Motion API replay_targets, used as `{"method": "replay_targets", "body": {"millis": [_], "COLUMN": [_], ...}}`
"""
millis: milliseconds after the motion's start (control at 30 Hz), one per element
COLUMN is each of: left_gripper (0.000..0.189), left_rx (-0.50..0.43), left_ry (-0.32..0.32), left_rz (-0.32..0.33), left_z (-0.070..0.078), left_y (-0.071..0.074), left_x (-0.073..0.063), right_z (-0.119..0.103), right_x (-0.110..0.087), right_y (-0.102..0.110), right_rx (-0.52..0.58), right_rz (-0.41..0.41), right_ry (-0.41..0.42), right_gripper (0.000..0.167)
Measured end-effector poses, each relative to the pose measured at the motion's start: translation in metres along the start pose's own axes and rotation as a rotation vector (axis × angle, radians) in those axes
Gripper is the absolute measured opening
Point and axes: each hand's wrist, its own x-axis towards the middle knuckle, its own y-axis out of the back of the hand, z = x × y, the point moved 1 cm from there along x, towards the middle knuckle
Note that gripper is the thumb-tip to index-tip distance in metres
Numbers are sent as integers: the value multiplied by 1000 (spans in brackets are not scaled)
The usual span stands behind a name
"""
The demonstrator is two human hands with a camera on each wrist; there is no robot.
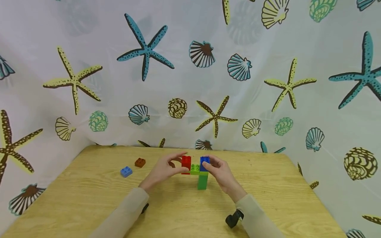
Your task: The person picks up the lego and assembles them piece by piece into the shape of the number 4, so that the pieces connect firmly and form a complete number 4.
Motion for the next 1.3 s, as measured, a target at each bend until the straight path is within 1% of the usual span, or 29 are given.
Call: {"method": "replay_targets", "body": {"millis": [67, 133, 233, 333, 433, 500, 567, 633, 767, 800, 900, 1033, 1133, 1200, 1300], "left_gripper": [56, 49, 39, 36, 35, 33, 32, 30, 30, 31, 33, 36, 37, 37, 38], "left_rx": [-14, -42, -93, -123, -128, -118, -102, -72, 38, 66, 94, 101, 134, 158, 176], "left_ry": [2, 11, 32, 86, 133, 151, 146, 138, 107, 113, 150, 215, 238, 262, 286], "left_rz": [57, 97, 127, 103, 37, 4, -18, -21, -59, -66, -74, -38, -14, -9, -29], "left_z": [-2, -4, -8, -14, -21, -27, -34, -41, -56, -59, -70, -80, -85, -90, -96], "left_y": [5, 11, 21, 32, 44, 52, 62, 71, 88, 91, 101, 111, 114, 115, 114], "left_x": [1, 2, 3, 4, 3, 3, 3, 3, 4, 4, 3, 0, -2, -3, -4], "right_z": [0, 0, 0, 1, 1, 0, -1, -2, -3, -3, -3, -4, -4, -3, -3], "right_x": [0, 0, 0, 1, 1, 0, -1, -1, -1, 0, 1, 3, 3, 2, 0], "right_y": [1, 1, 2, 2, 2, 2, 1, 0, 0, 1, 2, 2, 2, 1, 1], "right_rx": [0, -2, 1, 2, 8, 6, 6, 2, -9, -7, -12, -20, -23, -18, -1], "right_rz": [-5, -9, -13, -13, -11, -9, -6, -5, -3, -3, -1, 0, 2, 0, -4], "right_ry": [-2, -3, -6, -4, -1, -1, -4, -8, -4, -3, 1, 0, -7, -13, -14], "right_gripper": [51, 53, 55, 54, 52, 53, 53, 53, 50, 49, 48, 48, 49, 50, 50]}}
